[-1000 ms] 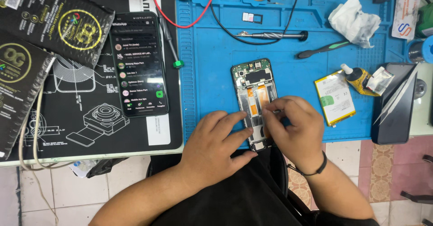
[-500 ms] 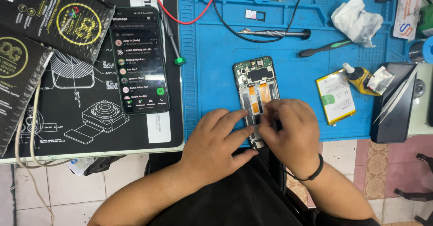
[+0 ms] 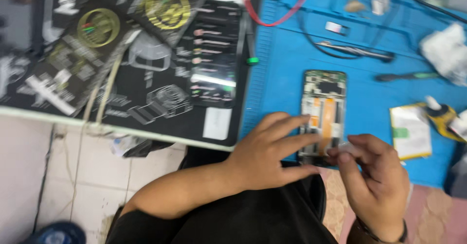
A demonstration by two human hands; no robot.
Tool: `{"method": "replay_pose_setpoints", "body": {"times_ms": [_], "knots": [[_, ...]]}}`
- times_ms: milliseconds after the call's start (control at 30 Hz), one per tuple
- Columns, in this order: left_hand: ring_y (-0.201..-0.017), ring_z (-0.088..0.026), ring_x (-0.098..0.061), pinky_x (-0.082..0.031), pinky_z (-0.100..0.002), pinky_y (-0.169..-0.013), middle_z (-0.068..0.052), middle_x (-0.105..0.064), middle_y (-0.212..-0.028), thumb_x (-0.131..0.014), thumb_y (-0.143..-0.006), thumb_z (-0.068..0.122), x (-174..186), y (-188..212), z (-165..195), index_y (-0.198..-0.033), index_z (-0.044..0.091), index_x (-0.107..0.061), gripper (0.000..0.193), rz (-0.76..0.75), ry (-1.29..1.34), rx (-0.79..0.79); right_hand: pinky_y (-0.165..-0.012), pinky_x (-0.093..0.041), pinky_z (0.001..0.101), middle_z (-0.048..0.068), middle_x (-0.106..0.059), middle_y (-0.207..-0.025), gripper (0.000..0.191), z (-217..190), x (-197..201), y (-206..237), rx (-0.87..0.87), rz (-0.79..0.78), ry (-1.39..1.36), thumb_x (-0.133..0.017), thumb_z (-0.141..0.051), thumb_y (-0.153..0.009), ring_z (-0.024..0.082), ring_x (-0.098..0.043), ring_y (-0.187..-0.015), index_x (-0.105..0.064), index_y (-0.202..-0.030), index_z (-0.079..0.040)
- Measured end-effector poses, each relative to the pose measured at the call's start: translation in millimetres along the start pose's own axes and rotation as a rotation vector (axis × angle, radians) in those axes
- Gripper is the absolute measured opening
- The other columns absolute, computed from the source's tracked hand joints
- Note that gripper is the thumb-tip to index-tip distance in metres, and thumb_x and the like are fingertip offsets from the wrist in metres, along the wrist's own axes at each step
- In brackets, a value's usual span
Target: The person removes the back cover and battery from a smartphone, then uses tweezers to peel off internal adhesive strips. They reposition the battery and reassemble the phone, ending with a brief visual inspection of the device.
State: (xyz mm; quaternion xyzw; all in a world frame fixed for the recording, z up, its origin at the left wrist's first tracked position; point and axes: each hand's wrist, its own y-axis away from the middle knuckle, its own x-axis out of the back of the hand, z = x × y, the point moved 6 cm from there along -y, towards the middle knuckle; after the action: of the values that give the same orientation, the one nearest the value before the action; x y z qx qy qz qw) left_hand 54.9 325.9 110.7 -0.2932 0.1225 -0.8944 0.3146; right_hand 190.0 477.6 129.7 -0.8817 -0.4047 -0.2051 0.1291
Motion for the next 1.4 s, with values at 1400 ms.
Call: {"method": "replay_pose_setpoints", "body": {"times_ms": [1400], "knots": [[-0.08,-0.029,-0.067,-0.053,-0.043,-0.087,-0.016,-0.074,-0.085,-0.08,-0.086,0.027,245,264,-170,-0.108,0.014,-0.081,0.026,0.68,-0.599,1.316,-0.088,-0.063,0.0475,0.028,-0.076,-0.104,0.03,50,-52,16,-0.329,-0.517,0.035,-0.062,-0.002,-0.091,0.033,-0.078,-0.098,-0.063,-0.118,0.011]]}}
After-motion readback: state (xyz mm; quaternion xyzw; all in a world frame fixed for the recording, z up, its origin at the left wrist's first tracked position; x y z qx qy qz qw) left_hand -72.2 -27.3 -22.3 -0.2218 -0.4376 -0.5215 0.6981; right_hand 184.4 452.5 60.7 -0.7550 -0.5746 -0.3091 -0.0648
